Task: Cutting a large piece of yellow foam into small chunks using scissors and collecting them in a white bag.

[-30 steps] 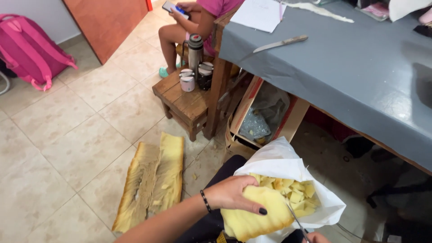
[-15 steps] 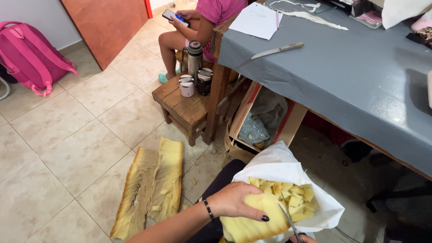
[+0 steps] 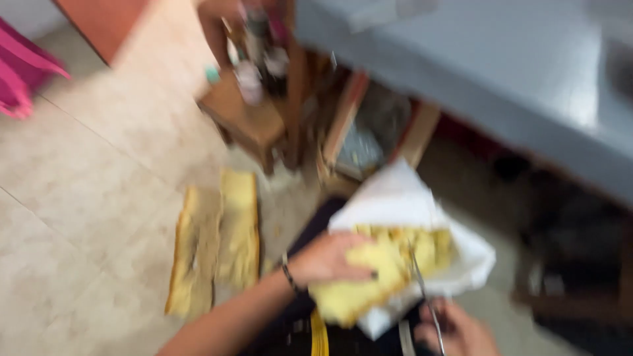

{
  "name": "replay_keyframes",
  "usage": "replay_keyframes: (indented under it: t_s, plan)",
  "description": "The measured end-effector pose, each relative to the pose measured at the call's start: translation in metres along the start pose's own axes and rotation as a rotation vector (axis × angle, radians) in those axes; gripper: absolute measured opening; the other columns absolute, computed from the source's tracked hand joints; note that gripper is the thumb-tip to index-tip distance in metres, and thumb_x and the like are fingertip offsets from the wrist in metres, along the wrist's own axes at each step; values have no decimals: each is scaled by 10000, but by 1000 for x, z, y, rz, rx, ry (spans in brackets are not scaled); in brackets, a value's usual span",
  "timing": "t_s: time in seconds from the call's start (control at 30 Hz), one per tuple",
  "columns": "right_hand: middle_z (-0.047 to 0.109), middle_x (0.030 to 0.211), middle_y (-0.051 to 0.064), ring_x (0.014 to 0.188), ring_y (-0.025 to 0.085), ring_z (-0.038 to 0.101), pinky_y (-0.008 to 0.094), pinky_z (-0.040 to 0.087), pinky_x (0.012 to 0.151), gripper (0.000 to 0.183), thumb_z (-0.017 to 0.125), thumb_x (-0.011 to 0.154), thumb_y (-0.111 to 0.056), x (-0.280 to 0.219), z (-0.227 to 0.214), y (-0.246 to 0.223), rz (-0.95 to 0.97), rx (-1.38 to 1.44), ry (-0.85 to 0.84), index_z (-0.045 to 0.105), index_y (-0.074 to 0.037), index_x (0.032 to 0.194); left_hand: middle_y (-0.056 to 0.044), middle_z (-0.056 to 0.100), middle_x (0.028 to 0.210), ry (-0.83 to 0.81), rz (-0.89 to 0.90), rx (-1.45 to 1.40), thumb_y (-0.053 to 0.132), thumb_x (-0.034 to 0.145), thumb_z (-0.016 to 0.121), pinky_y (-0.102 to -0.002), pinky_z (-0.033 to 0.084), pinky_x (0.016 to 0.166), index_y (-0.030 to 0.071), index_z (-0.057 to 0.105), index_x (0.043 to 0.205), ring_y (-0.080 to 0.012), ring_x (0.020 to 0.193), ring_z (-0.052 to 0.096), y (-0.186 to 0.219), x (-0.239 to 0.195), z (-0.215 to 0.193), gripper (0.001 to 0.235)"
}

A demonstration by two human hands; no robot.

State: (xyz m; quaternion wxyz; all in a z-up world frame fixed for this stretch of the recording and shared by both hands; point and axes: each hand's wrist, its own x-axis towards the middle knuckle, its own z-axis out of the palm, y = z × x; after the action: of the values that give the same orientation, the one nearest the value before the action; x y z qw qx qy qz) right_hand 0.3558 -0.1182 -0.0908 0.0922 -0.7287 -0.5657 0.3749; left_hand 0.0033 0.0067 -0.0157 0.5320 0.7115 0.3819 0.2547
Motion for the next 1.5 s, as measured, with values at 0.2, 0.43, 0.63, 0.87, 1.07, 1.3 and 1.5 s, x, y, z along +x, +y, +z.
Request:
replay_keyframes:
  t_s: [0.2,0.43,0.63,0.87,1.07,1.3,1.5]
  plan:
    - [768,893,-139,821,111,633,280,514,806,458,850,657,-549,-42,-39,-91,-5,-142,-73,717,-298,1015,-90,689,1265,-51,-110,79,675,705,656,-344,460,985,115,640,1329,-242,1165,635,15,-2,1,838]
    - [709,1089,-65,1016,196,642,394,541,815,591,655,800,-660,-33,-37,-94,-211,-346,-169,593,-212,1180,-45,696,1227,-16,-47,-91,460,819,714,-287,485,964,102,648,1288,-172,1117,660,9,0,1,593]
    - [641,806,-44,728,178,593,335,491,690,522,524,785,-747,-30,-42,-114,-193,-314,-290,565,-257,960,-43,683,1268,-84,-60,-122,424,836,709,-300,485,987,112,630,1317,-174,1148,649,7,2,-2,578]
    - [468,589,-56,583,126,399,297,390,551,499,763,813,-586,-17,-11,-88,-238,-122,-117,510,-164,726,-38,660,1334,-26,-82,-85,426,836,709,-314,439,1050,104,624,1319,-177,1234,614,-2,8,2,587]
    - [703,543,-48,610,79,765,229,519,613,354,749,863,-407,-22,3,-87,-173,100,-94,568,-153,695,7,691,1246,-25,-142,-147,421,836,708,-274,493,955,108,623,1310,-121,1114,653,-3,10,6,573]
    - [718,508,-36,531,78,700,233,514,574,227,723,892,-326,-16,6,-69,-146,167,-151,732,-166,731,-15,646,1371,-77,-126,-128,419,849,685,-305,434,1051,141,602,1351,-155,1265,596,-1,12,1,580]
    - [760,625,-47,637,79,736,256,570,641,284,632,874,-429,-5,-13,-59,-104,97,-284,662,-180,740,6,629,1394,-121,-64,-35,370,887,662,-309,394,1057,226,604,1335,-157,1296,566,0,13,-2,474]
